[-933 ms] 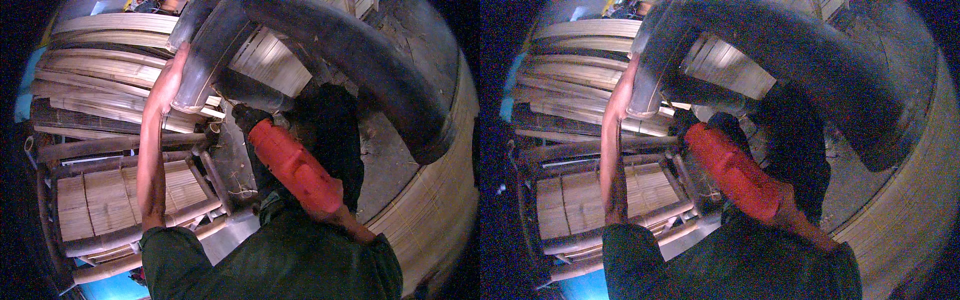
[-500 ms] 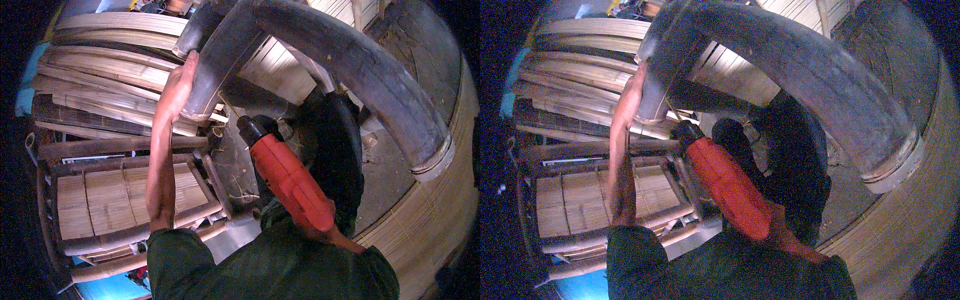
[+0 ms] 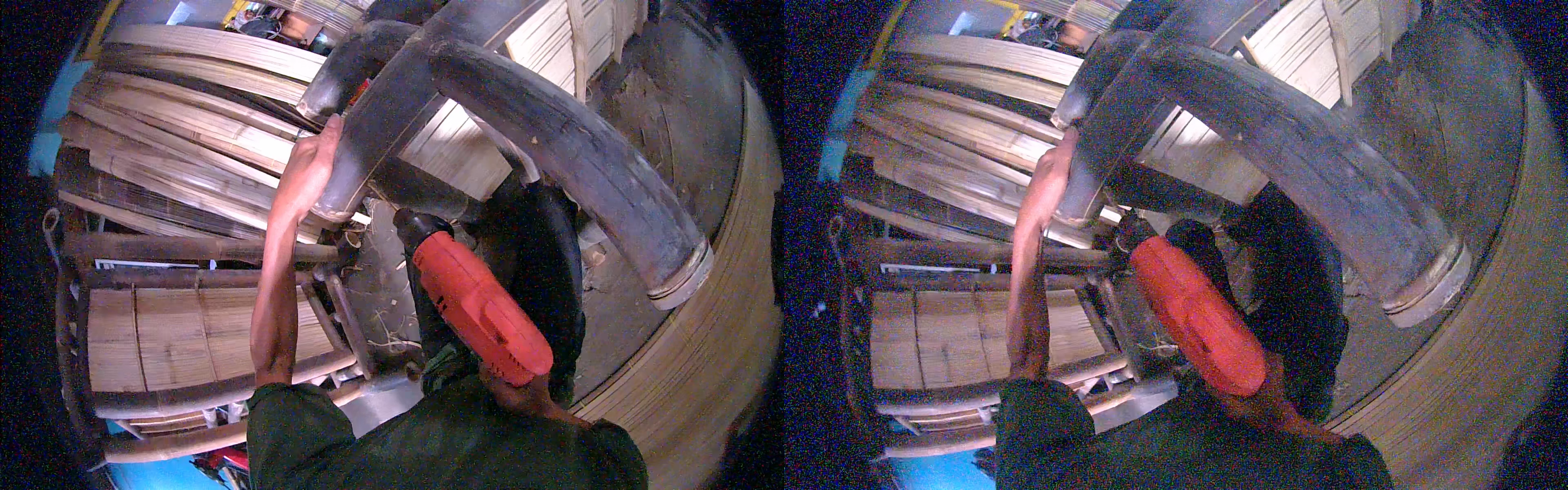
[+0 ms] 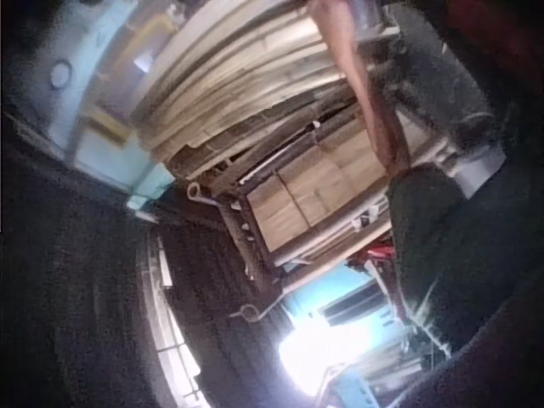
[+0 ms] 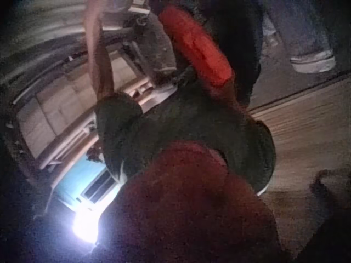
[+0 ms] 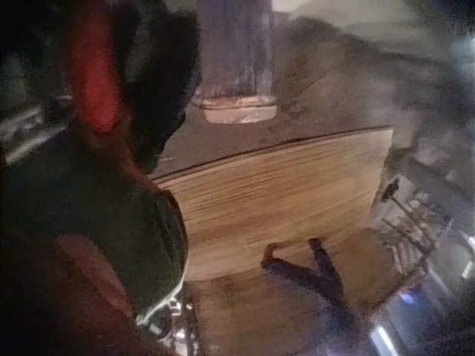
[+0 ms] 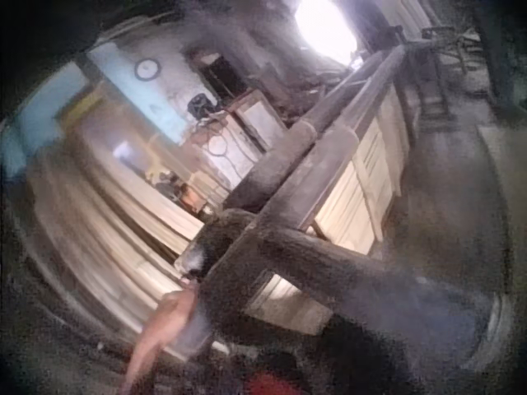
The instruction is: The person uses a red corded drill to make holes in a bamboo frame structure, then inserts wooden dowels into the holes and taps them in with a hammer. The person works on multiple joints of the frame, moving around the structure to access different connection points.
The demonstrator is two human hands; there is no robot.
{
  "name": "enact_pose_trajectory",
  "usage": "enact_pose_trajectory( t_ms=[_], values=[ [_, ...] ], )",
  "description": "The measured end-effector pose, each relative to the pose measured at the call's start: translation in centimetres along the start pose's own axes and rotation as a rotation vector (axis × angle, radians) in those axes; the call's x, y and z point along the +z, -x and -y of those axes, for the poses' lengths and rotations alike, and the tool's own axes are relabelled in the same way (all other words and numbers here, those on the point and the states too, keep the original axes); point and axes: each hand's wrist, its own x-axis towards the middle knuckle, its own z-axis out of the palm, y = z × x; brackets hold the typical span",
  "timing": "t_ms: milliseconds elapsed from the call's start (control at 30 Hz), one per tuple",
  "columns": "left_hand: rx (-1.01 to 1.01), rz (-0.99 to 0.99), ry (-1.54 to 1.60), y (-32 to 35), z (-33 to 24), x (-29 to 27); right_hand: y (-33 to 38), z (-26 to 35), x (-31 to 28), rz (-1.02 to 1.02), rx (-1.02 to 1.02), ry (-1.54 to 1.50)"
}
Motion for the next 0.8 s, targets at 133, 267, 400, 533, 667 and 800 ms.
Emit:
enact_pose_trajectory(
  t_ms=[133, 267, 400, 533, 667, 800],
  values=[
    [0.122, -0.075, 0.037, 0.5, -0.6, 0.8, -0.2, 0.1, -1.0, 0.030, -0.101, -0.104],
    [0.018, 0.011, -0.058, 0.8, -1.5, 0.0, 0.6, 0.2, -0.6, 0.018, 0.032, -0.167],
    [-0.006, 0.040, -0.096, 0.3, -1.4, -0.2, 0.6, 0.6, -0.5, 0.012, 0.080, 0.147],
    [0.065, -0.004, -0.020, 0.6, -0.3, 0.2, 0.5, 1.3, -0.6, 0.055, 0.096, 0.315],
    [0.037, 0.052, -0.047, 0.3, 0.0, 0.1, -0.7, 2.7, -2.3, 0.148, 0.171, -0.141],
    [0.134, 0.030, -0.073, -0.3, -0.3, 0.2, -0.1, 1.8, -1.7, 0.044, 0.053, -0.176]
  ],
)
